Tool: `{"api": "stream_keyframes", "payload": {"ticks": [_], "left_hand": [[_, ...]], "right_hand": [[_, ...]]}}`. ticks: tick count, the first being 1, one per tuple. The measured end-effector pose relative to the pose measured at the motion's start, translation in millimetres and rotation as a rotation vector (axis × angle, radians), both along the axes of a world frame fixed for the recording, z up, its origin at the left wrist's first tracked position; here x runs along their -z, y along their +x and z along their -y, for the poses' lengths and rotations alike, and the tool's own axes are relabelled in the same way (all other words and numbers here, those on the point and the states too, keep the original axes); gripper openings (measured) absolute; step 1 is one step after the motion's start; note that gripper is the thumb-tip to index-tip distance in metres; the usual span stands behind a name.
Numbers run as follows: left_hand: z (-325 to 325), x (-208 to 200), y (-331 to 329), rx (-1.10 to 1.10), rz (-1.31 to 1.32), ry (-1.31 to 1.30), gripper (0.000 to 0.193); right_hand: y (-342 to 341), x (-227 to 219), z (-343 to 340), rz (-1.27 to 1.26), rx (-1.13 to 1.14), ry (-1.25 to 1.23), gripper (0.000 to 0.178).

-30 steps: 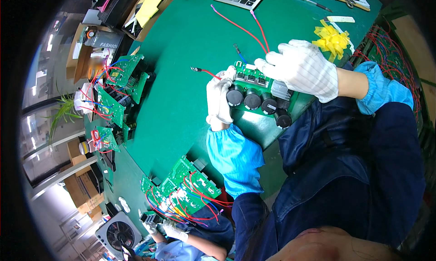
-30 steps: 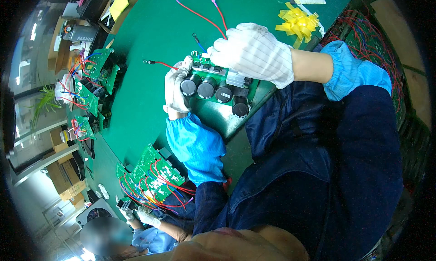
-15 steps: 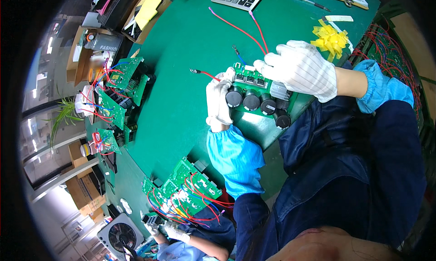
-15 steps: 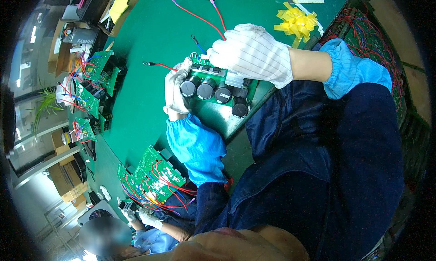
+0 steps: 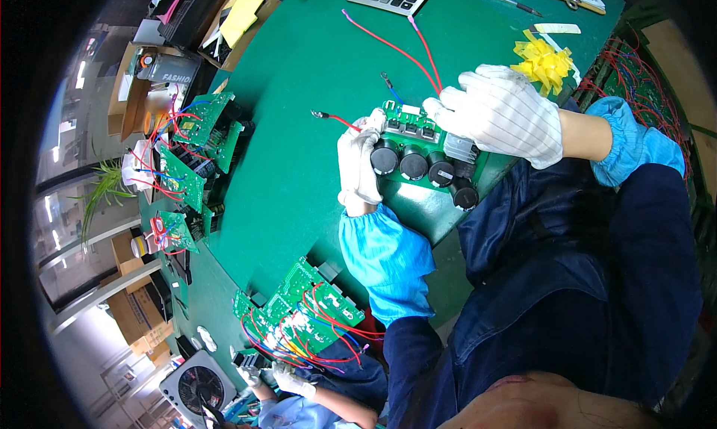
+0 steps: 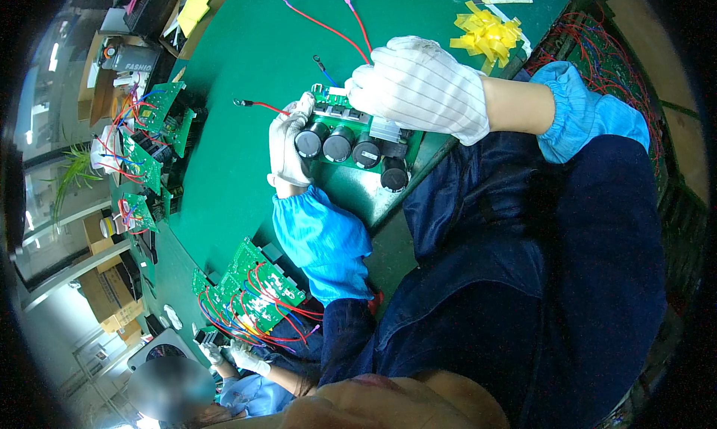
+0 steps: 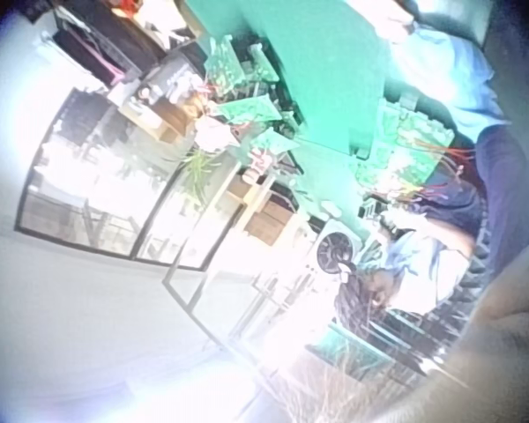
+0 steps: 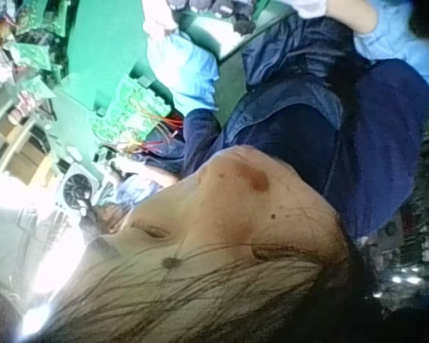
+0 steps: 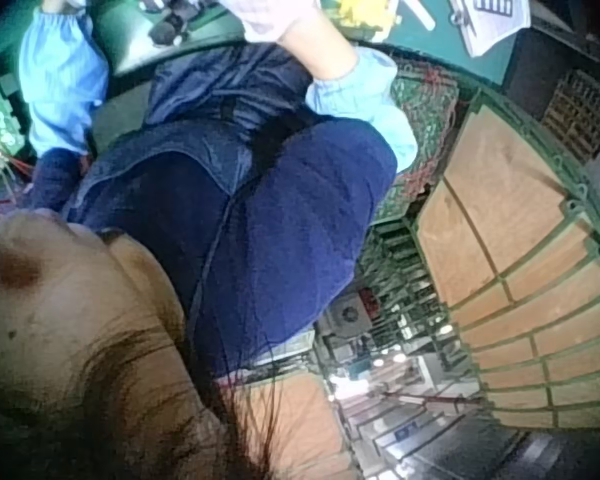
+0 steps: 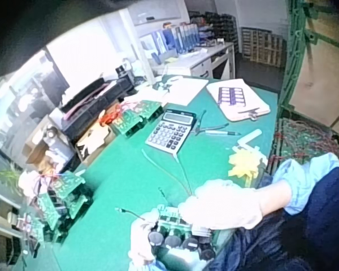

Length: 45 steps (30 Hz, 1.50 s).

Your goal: Assembling capacitors and wiring onto printed circuit boards at an industrial workbench.

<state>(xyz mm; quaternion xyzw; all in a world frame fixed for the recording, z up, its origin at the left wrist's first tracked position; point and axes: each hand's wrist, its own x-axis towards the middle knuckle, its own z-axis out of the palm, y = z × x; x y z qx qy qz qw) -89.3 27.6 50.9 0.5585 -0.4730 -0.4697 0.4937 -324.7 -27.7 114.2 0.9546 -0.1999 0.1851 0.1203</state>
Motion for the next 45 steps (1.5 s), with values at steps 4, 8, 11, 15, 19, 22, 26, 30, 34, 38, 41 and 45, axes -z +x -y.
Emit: {"api": "stream_keyframes", "payload": {"ticks": [4, 8, 11, 15, 19, 22, 26, 30, 34, 38, 41, 45], "left_hand": [[4, -4, 1, -0.008, 0.009, 0.113, 0.028], [3, -3, 1, -0.053, -0.082, 0.152, 0.027], [3, -6, -2, -0.039, -0.109, 0.208, 0.032], [2, 1, -3, -0.045, -0.114, -0.013, 0.035], [-1, 3, -8, -0.113, -0.239, -0.026, 0.034], [0, -4, -5, -0.052, -0.082, 0.061, 0.039], [1, -10, -8, -0.13, -0.213, 0.136, 0.031], [0, -1, -7, -0.1, -0.131, -0.01, 0.029], [0, -3, -10, -0.108, -0.103, -0.005, 0.03], [3, -1, -6, -0.105, -0.211, 0.093, 0.029], [5, 1, -6, -0.134, -0.184, 0.1, 0.027], [1, -5, -6, -0.067, -0.129, 0.089, 0.032]], "right_hand": [[3, -1, -1, 0.011, -0.014, 0.008, 0.033], [10, -12, -4, -0.077, 0.011, 0.074, 0.031], [6, -12, 4, -0.056, -0.038, 0.112, 0.031], [6, -14, 6, -0.079, -0.036, 0.132, 0.032], [6, -16, 8, -0.088, -0.052, 0.136, 0.03], [8, -11, 6, -0.088, -0.035, 0.14, 0.029], [10, -12, -1, -0.097, 0.014, 0.095, 0.026], [10, -13, -4, -0.116, 0.032, 0.153, 0.026], [11, -16, -2, -0.091, -0.02, 0.156, 0.031], [3, -14, 7, -0.028, -0.067, 0.2, 0.036], [0, -9, 7, 0.004, 0.0, 0.118, 0.036], [4, -8, 5, -0.056, 0.033, 0.19, 0.034]]}}
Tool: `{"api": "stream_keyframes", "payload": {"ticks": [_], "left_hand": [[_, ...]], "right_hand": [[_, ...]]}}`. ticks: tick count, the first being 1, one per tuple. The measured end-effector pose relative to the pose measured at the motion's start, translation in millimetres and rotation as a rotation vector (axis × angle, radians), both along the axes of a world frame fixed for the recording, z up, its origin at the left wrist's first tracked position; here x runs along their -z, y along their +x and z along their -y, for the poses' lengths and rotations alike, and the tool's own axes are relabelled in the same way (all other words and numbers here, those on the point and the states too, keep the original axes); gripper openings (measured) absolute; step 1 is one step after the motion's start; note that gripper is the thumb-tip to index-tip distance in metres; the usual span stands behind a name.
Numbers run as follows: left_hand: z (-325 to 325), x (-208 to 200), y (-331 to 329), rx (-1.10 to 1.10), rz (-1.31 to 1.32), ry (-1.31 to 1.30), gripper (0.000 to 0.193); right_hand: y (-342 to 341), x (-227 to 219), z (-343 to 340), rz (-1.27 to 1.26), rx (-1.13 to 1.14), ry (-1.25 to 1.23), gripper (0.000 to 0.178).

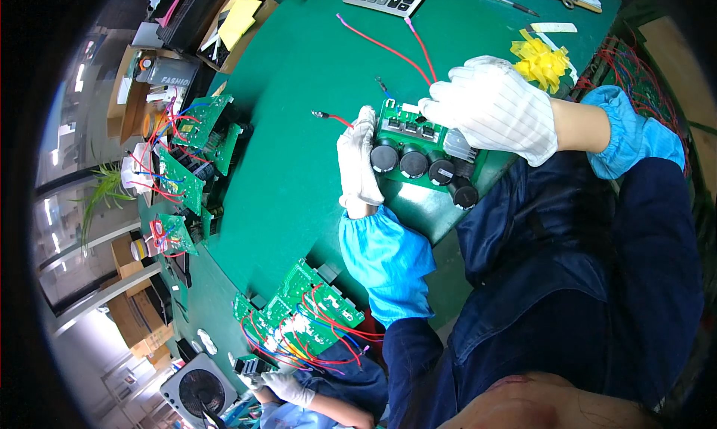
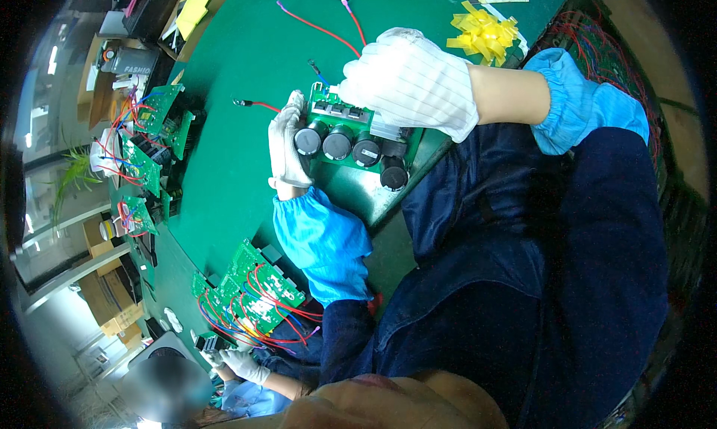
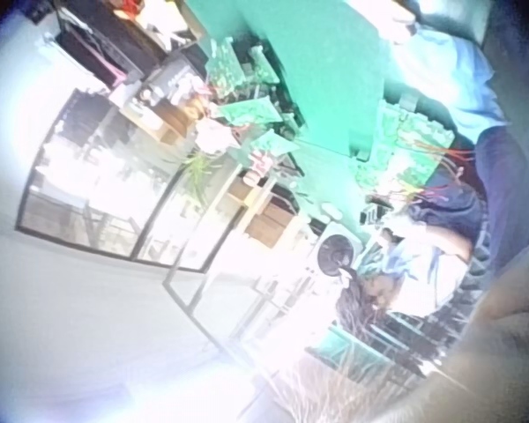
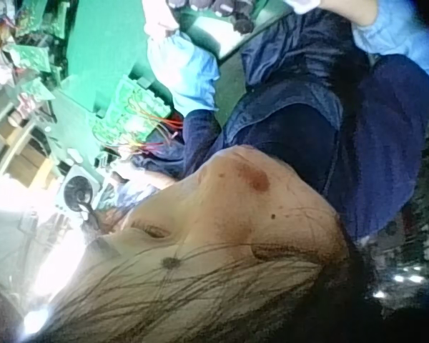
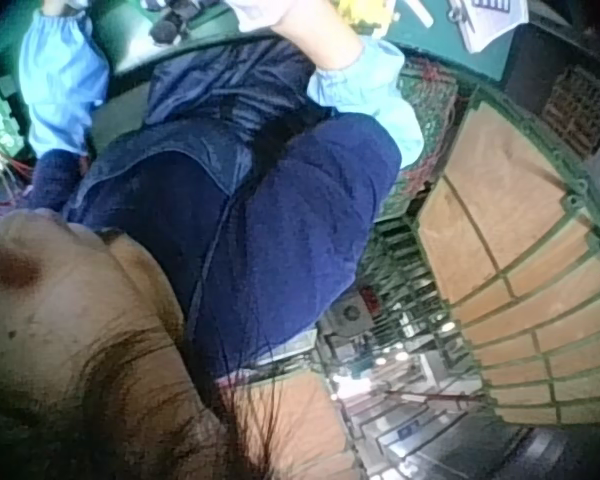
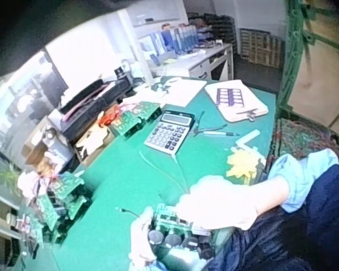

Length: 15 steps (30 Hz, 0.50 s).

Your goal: Assembling capacitors and wiring onto printed circuit boards at an industrial workbench.

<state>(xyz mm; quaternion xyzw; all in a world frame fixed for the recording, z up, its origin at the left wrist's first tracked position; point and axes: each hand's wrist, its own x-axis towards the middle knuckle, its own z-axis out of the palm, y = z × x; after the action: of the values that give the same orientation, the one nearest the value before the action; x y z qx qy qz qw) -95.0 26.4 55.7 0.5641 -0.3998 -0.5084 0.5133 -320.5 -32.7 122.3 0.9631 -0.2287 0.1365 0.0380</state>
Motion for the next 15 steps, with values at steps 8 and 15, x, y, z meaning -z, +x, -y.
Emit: {"api": "stream_keyframes", "payload": {"ticks": [8, 15], "left_hand": [[-0.3, 9.2, 1.2, 0.016, 0.097, -0.122, 0.035], [-0.4, 4.9, 1.3, -0.006, 0.056, -0.062, 0.036]], "right_hand": [[-5.8, 4.8, 5.6, 0.044, -0.05, -0.07, 0.034], [-2.3, 4.9, 5.0, 0.052, -0.052, -0.113, 0.035]]}}
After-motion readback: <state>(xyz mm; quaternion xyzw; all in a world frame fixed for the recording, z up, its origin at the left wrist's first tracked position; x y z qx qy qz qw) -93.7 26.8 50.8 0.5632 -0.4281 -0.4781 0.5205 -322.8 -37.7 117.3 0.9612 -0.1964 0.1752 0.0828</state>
